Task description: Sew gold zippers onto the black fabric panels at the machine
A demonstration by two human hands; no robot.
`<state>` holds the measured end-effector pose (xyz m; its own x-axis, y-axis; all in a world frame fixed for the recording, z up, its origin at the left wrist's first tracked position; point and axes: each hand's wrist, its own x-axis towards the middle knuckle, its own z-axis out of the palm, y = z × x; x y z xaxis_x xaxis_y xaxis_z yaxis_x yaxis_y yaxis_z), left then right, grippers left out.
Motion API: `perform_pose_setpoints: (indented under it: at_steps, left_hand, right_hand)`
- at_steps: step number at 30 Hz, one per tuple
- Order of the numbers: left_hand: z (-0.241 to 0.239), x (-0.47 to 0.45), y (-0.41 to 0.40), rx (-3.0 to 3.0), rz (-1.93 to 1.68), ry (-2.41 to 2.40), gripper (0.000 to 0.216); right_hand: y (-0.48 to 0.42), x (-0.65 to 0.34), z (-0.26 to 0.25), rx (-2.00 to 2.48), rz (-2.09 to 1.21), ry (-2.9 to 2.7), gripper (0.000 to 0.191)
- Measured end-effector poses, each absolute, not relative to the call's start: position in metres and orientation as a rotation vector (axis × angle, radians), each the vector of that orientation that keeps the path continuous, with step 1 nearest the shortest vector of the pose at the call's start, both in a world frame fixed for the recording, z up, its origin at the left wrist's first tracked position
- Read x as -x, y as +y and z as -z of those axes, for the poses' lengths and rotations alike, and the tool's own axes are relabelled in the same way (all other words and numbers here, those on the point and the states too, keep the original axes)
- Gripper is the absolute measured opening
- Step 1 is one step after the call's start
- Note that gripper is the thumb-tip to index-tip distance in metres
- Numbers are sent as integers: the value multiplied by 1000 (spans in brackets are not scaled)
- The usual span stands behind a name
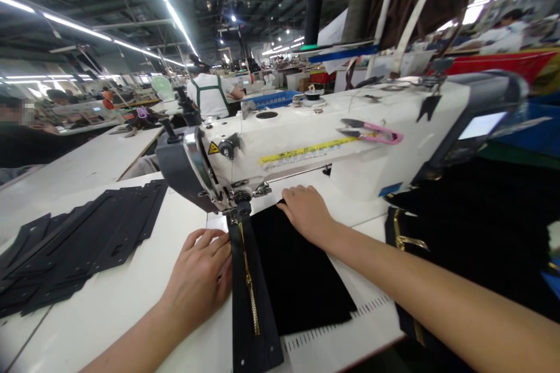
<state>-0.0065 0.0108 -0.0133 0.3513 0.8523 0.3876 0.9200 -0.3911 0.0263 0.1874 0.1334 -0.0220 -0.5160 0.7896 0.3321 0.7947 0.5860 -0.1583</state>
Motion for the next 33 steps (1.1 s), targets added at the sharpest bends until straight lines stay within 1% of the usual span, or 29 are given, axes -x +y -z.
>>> perform_pose_setpoints:
  at_steps: [3,5,7,10,14,20,27,33]
  left_hand:
    - [17,8,9,2423,602,-1640,13]
    - [21,10,9,2386,697,-1667,13]
    - [26,15,9,2320,788,-1680,20]
    - [33,22,13,2352,795,-1582,29]
    - [38,28,20,2454,735,-1347,26]
    - [31,34,29,2556,613,-1111,25]
    - [32,33,28,2534,627,-1128,24]
    - [27,25,26,2536,523,-1188,24]
  right_hand:
    - [113,-180,19,1013,135,-2469,16]
    - [99,-173,22,737,71,-2466,21]
    - [87,-166,30,579,-58,-2452,26]
    - [82,-160,40,561,-171,-2467,31]
    - [85,-161,42,556,-234,-2473,32]
    - [89,-160,38,459,-289,-2519,34]
    - [88,-159,37,477,-215,-2579,33]
    - [90,-159,40,443,-216,-2554,34]
